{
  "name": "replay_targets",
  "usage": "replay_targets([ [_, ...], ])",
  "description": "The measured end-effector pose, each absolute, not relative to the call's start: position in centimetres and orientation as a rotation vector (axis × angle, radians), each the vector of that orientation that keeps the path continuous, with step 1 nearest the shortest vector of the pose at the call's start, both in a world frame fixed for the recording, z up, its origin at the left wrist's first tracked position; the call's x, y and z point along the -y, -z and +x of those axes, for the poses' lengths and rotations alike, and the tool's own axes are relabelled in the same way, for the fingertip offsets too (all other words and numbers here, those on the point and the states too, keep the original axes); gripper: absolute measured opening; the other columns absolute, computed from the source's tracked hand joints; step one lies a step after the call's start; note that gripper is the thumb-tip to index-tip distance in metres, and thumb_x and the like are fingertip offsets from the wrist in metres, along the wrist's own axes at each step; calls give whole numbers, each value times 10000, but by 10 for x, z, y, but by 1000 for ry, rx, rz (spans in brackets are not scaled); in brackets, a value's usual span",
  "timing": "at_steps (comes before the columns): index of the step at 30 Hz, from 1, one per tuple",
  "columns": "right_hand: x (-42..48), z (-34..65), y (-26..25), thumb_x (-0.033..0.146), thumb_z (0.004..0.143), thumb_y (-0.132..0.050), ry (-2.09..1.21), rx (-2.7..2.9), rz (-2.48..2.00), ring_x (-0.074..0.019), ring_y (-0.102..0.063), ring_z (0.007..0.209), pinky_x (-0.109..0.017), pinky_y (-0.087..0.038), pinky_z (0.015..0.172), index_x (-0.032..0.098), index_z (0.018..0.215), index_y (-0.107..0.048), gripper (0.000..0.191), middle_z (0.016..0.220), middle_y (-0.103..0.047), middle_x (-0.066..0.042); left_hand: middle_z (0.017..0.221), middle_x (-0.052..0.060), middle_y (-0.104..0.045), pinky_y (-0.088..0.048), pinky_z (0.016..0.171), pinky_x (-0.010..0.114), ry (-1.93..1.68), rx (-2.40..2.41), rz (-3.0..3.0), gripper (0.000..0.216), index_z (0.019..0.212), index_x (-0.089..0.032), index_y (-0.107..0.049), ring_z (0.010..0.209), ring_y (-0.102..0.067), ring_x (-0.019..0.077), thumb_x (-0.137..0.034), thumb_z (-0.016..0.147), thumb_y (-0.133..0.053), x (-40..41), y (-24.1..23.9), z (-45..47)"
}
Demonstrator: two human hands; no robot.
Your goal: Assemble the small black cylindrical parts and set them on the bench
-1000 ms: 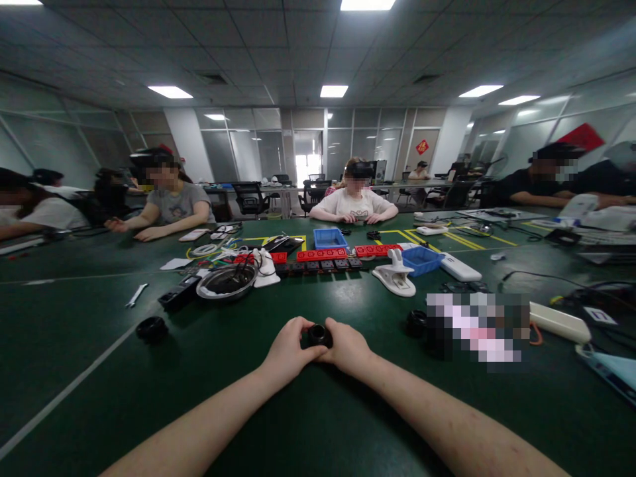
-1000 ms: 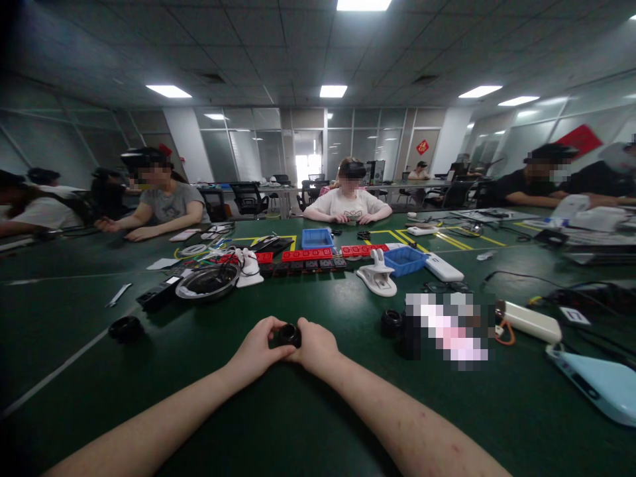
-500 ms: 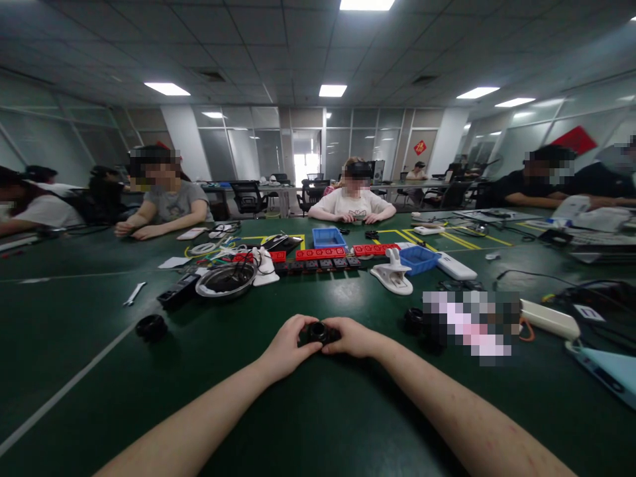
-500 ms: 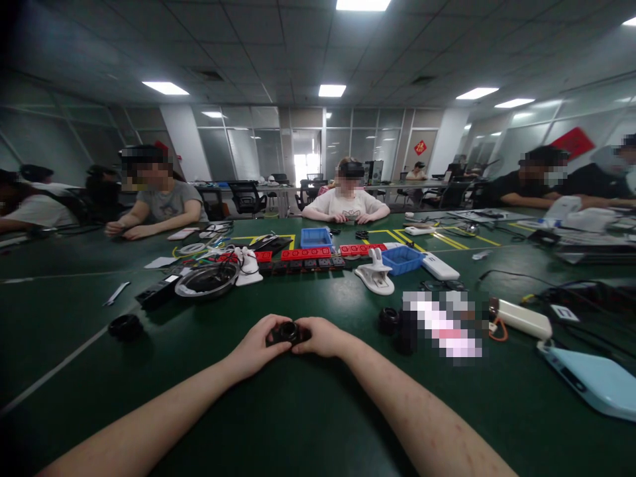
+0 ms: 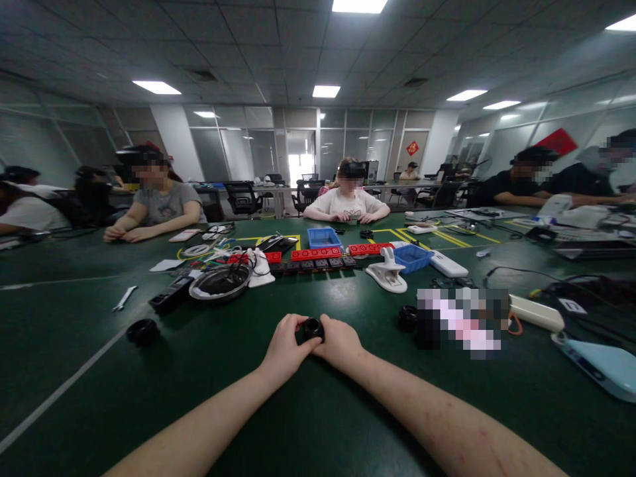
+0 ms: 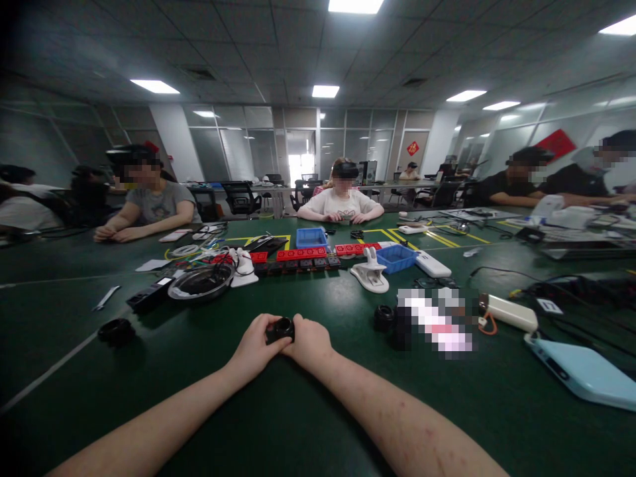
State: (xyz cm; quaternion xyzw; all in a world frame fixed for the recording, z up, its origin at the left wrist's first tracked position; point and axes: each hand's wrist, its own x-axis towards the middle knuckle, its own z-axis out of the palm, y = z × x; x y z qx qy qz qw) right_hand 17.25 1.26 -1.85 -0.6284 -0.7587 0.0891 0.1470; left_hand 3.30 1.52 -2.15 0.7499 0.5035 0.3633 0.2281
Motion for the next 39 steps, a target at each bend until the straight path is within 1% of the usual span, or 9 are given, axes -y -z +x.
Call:
replay_targets([
  [7, -14, 188, 12, 500, 579, -632, -485, 2239, -1554, -216, -564, 770, -283, -397, 610, 180, 968, -496, 522, 878, -596, -66, 899, 42, -529, -415, 637, 283, -913, -1258, 2088, 320, 971, -177, -546, 822, -503, 200, -234, 662, -608, -16, 12, 26],
  [11, -23, 203, 8, 342, 568, -693, -797, 2255, -1276, -196, -542, 862, -295, -411, 726, 195, 1098, -475, 592, 990, -578, -47, 912, 38, -528, -408, 605, 255, -858, -1181, 2077, 341, 996, -191, -548, 795, -505, 183, -259, 668, -612, -18, 9, 21],
  [17, -33, 205, -1, 134, 627, -622, -1076, 2316, -1032, -173, -529, 917, -285, -397, 805, 199, 1131, -482, 527, 1042, -574, -14, 893, 34, -522, -398, 595, 249, -858, -1164, 2059, 338, 983, -188, -554, 777, -502, 177, -267, 661, -620, -20, 9, 21],
  [22, -40, 204, 7, 157, 601, -651, -997, 2332, -1143, -145, -543, 745, -237, -411, 658, 162, 949, -571, 357, 843, -605, 10, 903, 37, -529, -410, 631, 267, -877, -1178, 2036, 345, 967, -180, -553, 790, -509, 185, -251, 639, -635, -21, 10, 22],
  [28, -33, 191, 17, 366, 527, -705, -681, 2249, -1523, -144, -520, 640, -210, -344, 509, 161, 812, -527, 393, 714, -568, 5, 861, 31, -547, -413, 712, 307, -966, -1335, 2019, 314, 883, -175, -555, 817, -513, 200, -244, 600, -670, -18, 15, 29],
  [31, -22, 177, 19, 385, 603, -631, -360, 2142, -1758, -175, -543, 668, -239, -347, 535, 159, 829, -511, 341, 767, -581, -42, 858, 33, -550, -416, 731, 322, -1009, -1398, 2009, 293, 864, -177, -548, 827, -515, 207, -249, 605, -665, -16, 18, 33],
  [33, -17, 172, 19, 380, 638, -594, -299, 2119, -1806, -194, -557, 699, -256, -361, 563, 154, 850, -513, 321, 799, -586, -64, 871, 36, -548, -419, 735, 324, -1019, -1388, 2010, 286, 872, -178, -545, 835, -515, 207, -244, 616, -654, -16, 19, 33],
  [36, -16, 178, 15, 414, 598, -634, -446, 2182, -1687, -215, -562, 779, -276, -388, 622, 166, 940, -518, 438, 879, -585, -70, 892, 39, -545, -424, 721, 314, -966, -1315, 2047, 302, 911, -182, -550, 838, -515, 205, -230, 627, -640, -16, 16, 30],
  [39, -19, 192, 8, 352, 542, -700, -678, 2258, -1390, -225, -532, 905, -309, -397, 743, 199, 1087, -483, 605, 1023, -562, -62, 919, 40, -545, -429, 678, 286, -847, -1172, 2114, 345, 977, -196, -551, 831, -518, 198, -241, 643, -628, -16, 9, 24],
])
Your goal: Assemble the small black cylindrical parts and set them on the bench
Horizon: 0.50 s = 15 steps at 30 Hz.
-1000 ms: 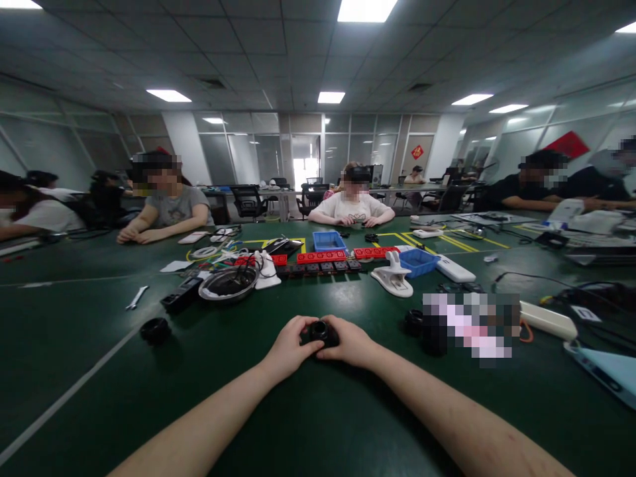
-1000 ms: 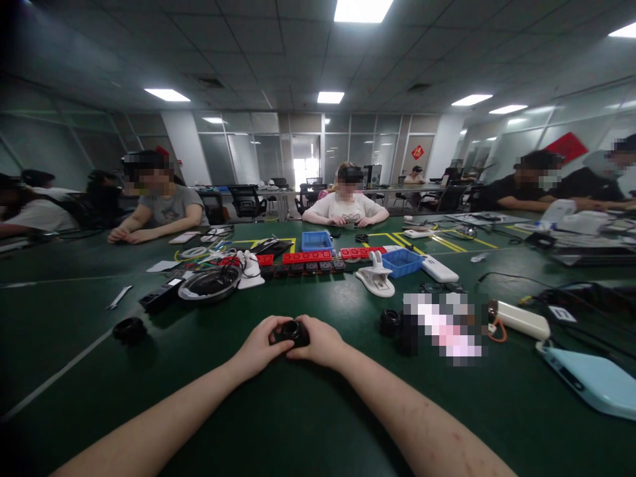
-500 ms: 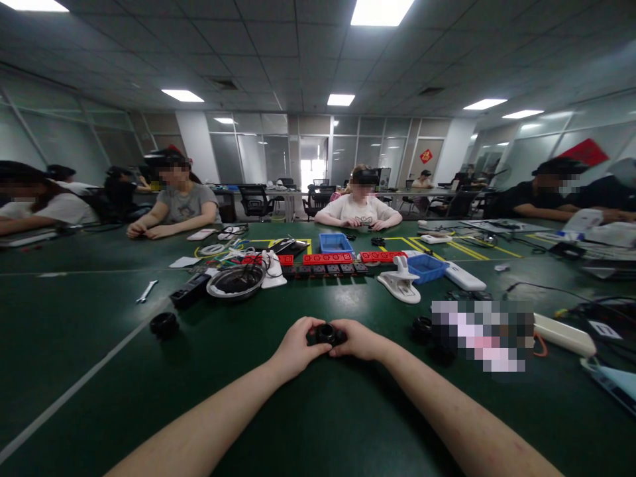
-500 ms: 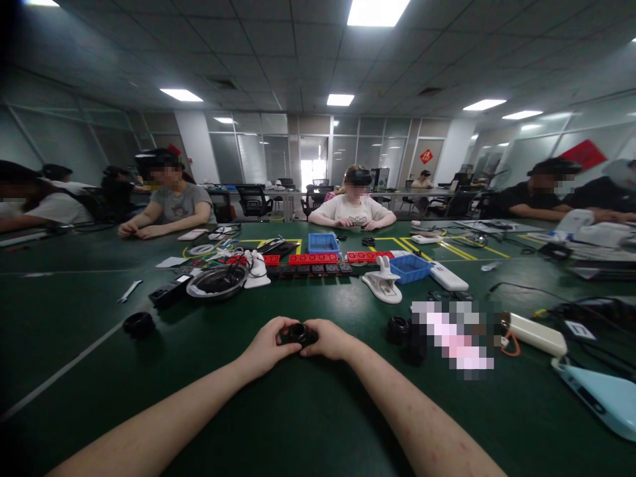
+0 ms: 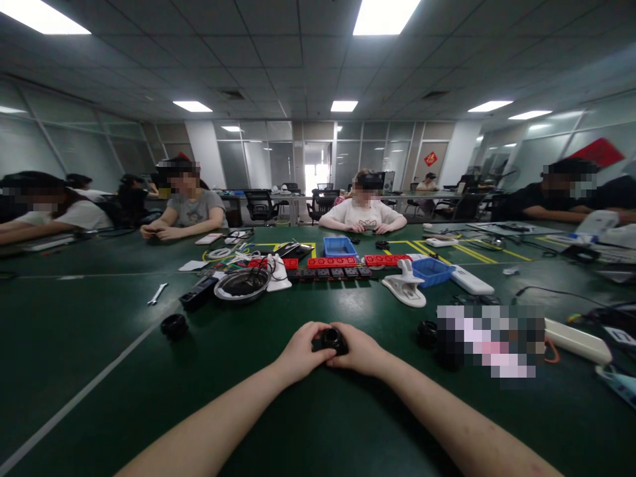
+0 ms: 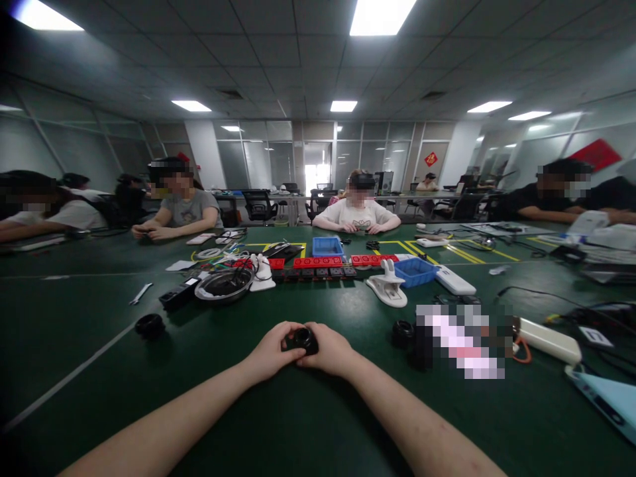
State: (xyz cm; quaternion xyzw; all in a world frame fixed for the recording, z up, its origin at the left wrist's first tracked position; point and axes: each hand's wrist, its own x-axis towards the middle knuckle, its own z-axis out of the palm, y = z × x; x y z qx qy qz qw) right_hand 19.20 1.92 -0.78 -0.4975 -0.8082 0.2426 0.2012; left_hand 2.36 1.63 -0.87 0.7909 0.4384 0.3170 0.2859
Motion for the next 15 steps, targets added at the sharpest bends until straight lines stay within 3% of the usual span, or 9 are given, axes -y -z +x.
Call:
replay_targets([
  [5, -25, 207, -1, 215, 619, -651, -1082, 2292, -1075, -183, -543, 862, -296, -409, 765, 176, 1094, -510, 497, 983, -590, -31, 1000, 45, -542, -435, 681, 273, -729, -1021, 2158, 383, 1054, -225, -536, 905, -508, 205, -270, 679, -602, -17, -1, 16],
  [10, -29, 208, 0, 206, 651, -618, -1144, 2272, -1122, -150, -540, 731, -260, -413, 666, 145, 993, -562, 351, 830, -602, -5, 1089, 56, -512, -423, 750, 295, -755, -1007, 2169, 490, 1148, -238, -478, 986, -477, 211, -279, 679, -614, -21, 1, 11],
  [15, -32, 208, 3, 196, 634, -634, -1154, 2256, -1125, -138, -528, 747, -232, -393, 660, 150, 919, -569, 297, 811, -584, 7, 973, 36, -562, -418, 701, 276, -723, -1009, 2135, 375, 1034, -219, -559, 886, -519, 190, -261, 667, -627, -24, 3, 11],
])
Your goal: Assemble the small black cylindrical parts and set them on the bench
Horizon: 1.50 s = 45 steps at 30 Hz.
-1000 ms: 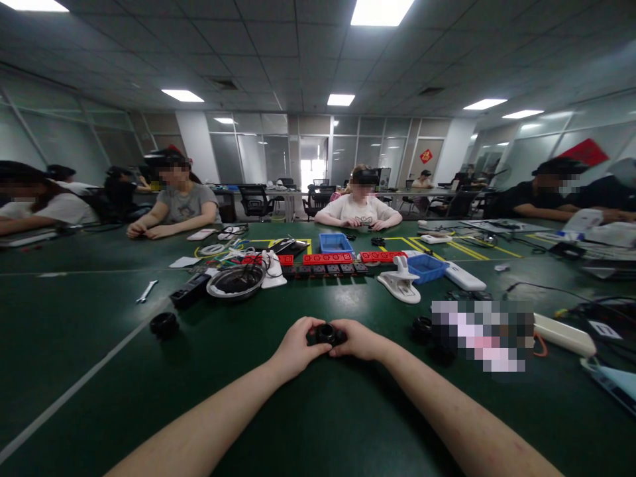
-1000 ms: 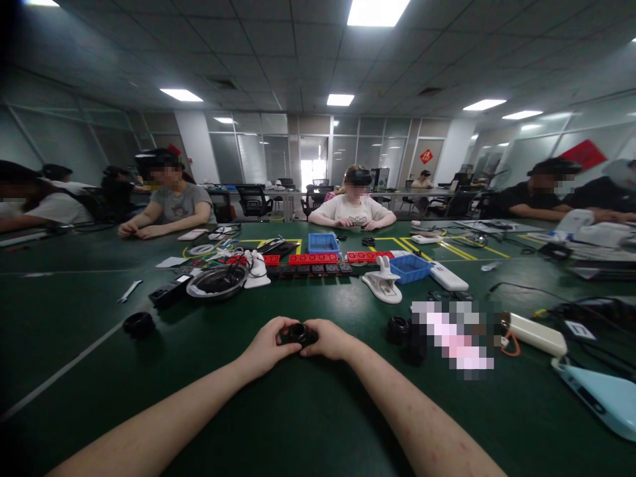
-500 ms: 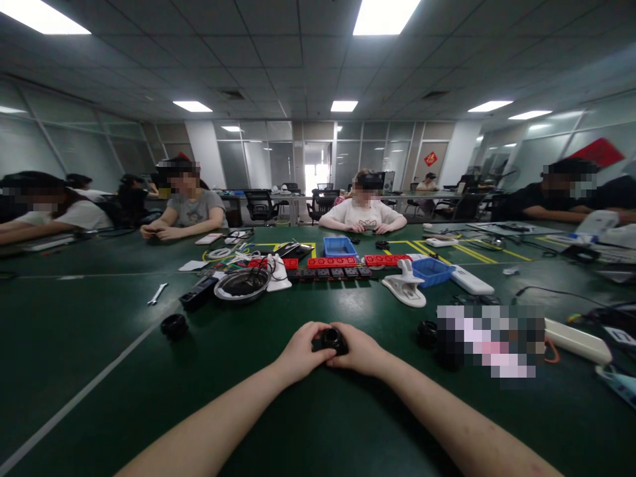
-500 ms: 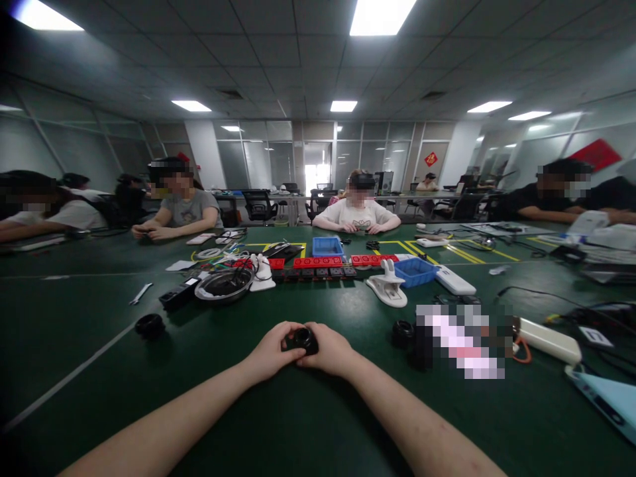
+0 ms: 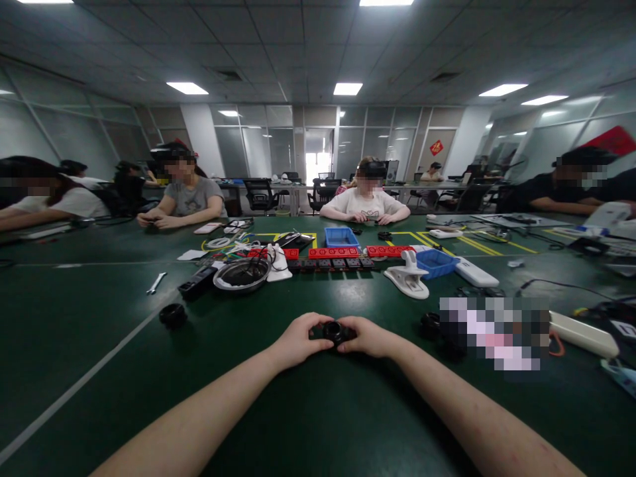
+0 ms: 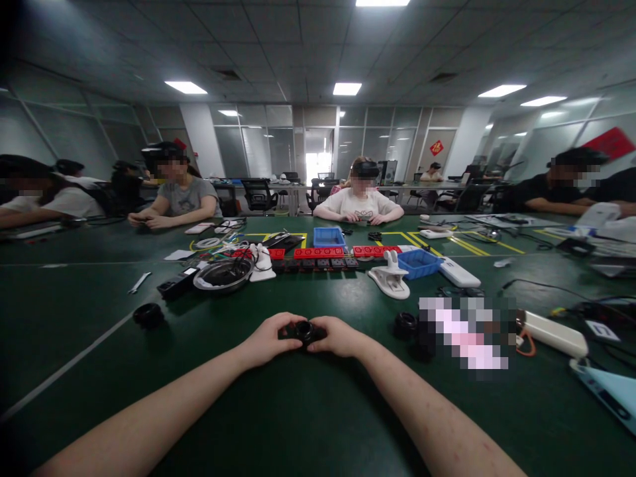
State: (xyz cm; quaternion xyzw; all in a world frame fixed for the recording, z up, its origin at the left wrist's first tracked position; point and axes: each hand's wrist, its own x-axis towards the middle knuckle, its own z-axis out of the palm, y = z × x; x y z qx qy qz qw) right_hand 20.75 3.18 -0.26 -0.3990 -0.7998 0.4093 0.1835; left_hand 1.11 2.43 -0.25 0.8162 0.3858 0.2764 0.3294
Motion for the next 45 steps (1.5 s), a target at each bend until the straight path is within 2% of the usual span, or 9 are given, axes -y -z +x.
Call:
replay_targets([
  [5, -28, 196, 11, 362, 536, -703, -781, 2243, -1490, -121, -482, 613, -199, -306, 492, 158, 774, -516, 365, 676, -528, 26, 901, 31, -563, -413, 661, 272, -817, -1179, 2087, 351, 948, -188, -570, 812, -527, 184, -275, 620, -660, -19, 9, 20],
  [10, -19, 179, 17, 421, 631, -608, -327, 2189, -1753, -151, -509, 636, -230, -302, 511, 162, 794, -512, 320, 745, -552, -32, 825, 25, -550, -413, 672, 293, -926, -1390, 2135, 274, 850, -180, -562, 796, -523, 197, -303, 622, -651, -15, 13, 27],
  [17, -23, 198, 5, 351, 545, -707, -790, 2332, -1252, -206, -515, 906, -294, -386, 755, 192, 1076, -497, 592, 1007, -553, -47, 892, 24, -554, -421, 664, 265, -724, -1076, 2221, 338, 963, -198, -559, 805, -523, 179, -310, 654, -636, -19, 1, 13],
  [23, -35, 211, 9, 217, 632, -642, -1256, 2268, -1002, -165, -538, 822, -268, -405, 725, 158, 1006, -548, 390, 905, -591, -10, 941, 24, -553, -414, 656, 243, -681, -981, 2193, 372, 1017, -211, -549, 842, -517, 171, -301, 667, -635, -23, 2, 9],
  [30, -36, 208, 15, 303, 558, -704, -1097, 2259, -1187, -129, -516, 673, -206, -370, 560, 158, 826, -537, 347, 719, -549, 30, 874, 18, -546, -421, 675, 280, -755, -1112, 2207, 331, 925, -196, -562, 802, -522, 182, -327, 634, -651, -16, 4, 17],
  [33, -29, 198, 18, 428, 513, -705, -734, 2295, -1452, -140, -506, 630, -209, -326, 499, 163, 767, -515, 413, 691, -545, 15, 860, 26, -546, -424, 696, 305, -811, -1235, 2192, 302, 882, -188, -559, 811, -525, 198, -318, 624, -650, -11, 5, 22],
  [37, -19, 183, 20, 521, 617, -587, -289, 2281, -1692, -173, -534, 653, -243, -327, 522, 166, 780, -522, 396, 748, -576, -46, 859, 34, -548, -428, 699, 319, -880, -1348, 2159, 272, 871, -183, -552, 808, -528, 206, -308, 641, -627, -10, 8, 24],
  [41, -19, 185, 11, 560, 562, -619, -393, 2358, -1630, -203, -555, 713, -256, -361, 559, 176, 853, -540, 489, 803, -595, -55, 895, 35, -555, -427, 713, 315, -843, -1234, 2231, 292, 919, -195, -551, 840, -523, 208, -300, 654, -618, -14, 7, 20],
  [45, -25, 201, 1, 430, 525, -709, -737, 2438, -1285, -202, -544, 831, -266, -398, 672, 201, 1016, -526, 571, 928, -592, -29, 950, 25, -548, -428, 688, 277, -729, -1047, 2278, 321, 996, -216, -532, 852, -515, 186, -273, 687, -597, -20, 5, 14],
])
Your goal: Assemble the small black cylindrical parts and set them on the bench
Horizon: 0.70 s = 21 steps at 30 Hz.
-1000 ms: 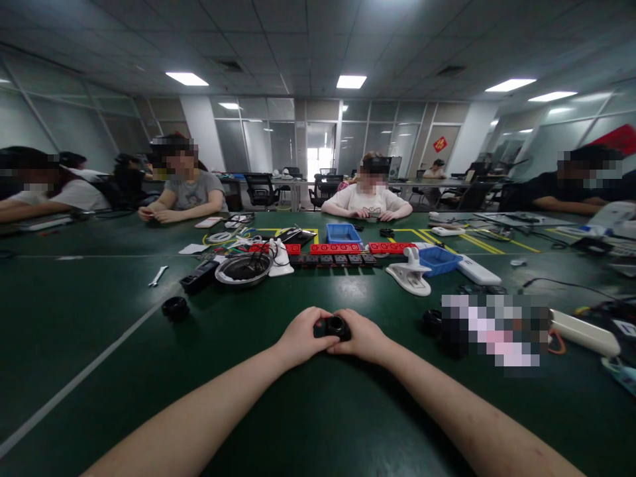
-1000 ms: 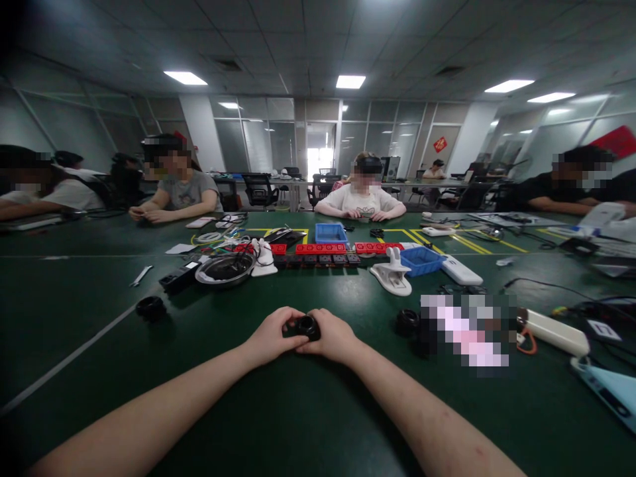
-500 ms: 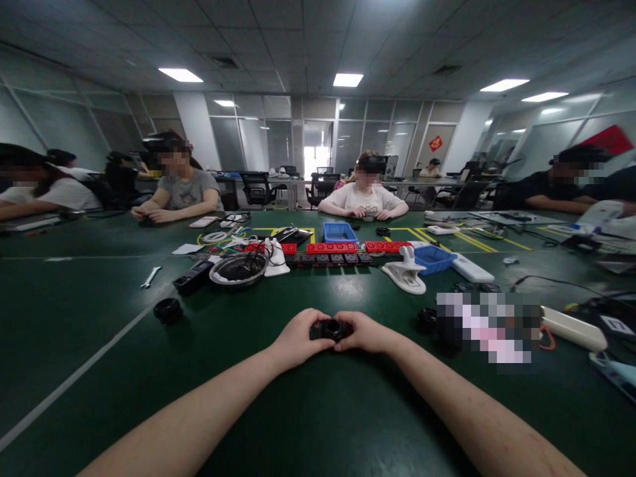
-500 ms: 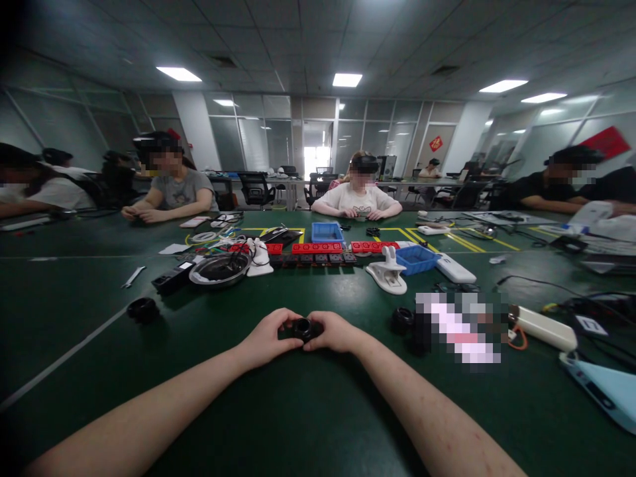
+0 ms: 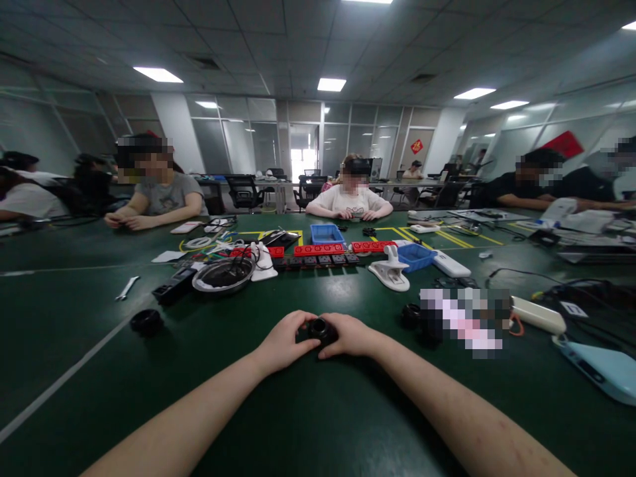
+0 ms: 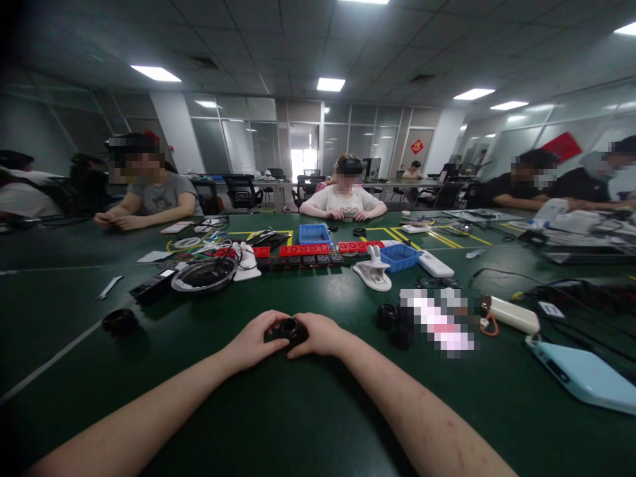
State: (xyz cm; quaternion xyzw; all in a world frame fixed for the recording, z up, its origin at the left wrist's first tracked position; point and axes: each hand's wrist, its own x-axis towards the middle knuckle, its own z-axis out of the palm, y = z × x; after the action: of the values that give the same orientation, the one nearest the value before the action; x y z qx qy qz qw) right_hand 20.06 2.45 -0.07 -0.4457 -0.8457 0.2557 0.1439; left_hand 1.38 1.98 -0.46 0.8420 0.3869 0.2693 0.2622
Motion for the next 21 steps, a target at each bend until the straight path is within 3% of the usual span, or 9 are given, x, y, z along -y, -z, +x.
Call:
replay_targets([
  [5, -32, 211, -1, 206, 664, -620, -1118, 2396, -1042, -153, -533, 814, -246, -399, 729, 157, 964, -563, 309, 890, -589, -3, 980, 28, -539, -422, 658, 262, -657, -1010, 2238, 335, 1019, -214, -525, 833, -510, 176, -265, 694, -590, -23, 3, 12],
  [10, -36, 212, 4, 181, 680, -595, -1149, 2366, -1041, -131, -514, 742, -227, -395, 670, 146, 898, -564, 223, 806, -568, 12, 958, 36, -546, -419, 705, 286, -691, -1049, 2237, 310, 979, -205, -541, 897, -499, 201, -270, 682, -600, -19, 0, 14],
  [17, -33, 202, 16, 382, 544, -708, -803, 2313, -1374, -125, -492, 632, -198, -336, 513, 169, 782, -523, 370, 692, -532, 28, 900, 30, -562, -421, 730, 310, -801, -1213, 2199, 301, 926, -192, -552, 855, -526, 205, -297, 654, -629, -14, 6, 22],
  [21, -24, 186, 19, 507, 597, -624, -392, 2221, -1655, -159, -514, 638, -232, -332, 516, 168, 801, -518, 410, 739, -561, -32, 898, 46, -560, -418, 748, 339, -861, -1361, 2162, 276, 911, -181, -545, 862, -526, 222, -301, 669, -604, -14, 10, 25],
])
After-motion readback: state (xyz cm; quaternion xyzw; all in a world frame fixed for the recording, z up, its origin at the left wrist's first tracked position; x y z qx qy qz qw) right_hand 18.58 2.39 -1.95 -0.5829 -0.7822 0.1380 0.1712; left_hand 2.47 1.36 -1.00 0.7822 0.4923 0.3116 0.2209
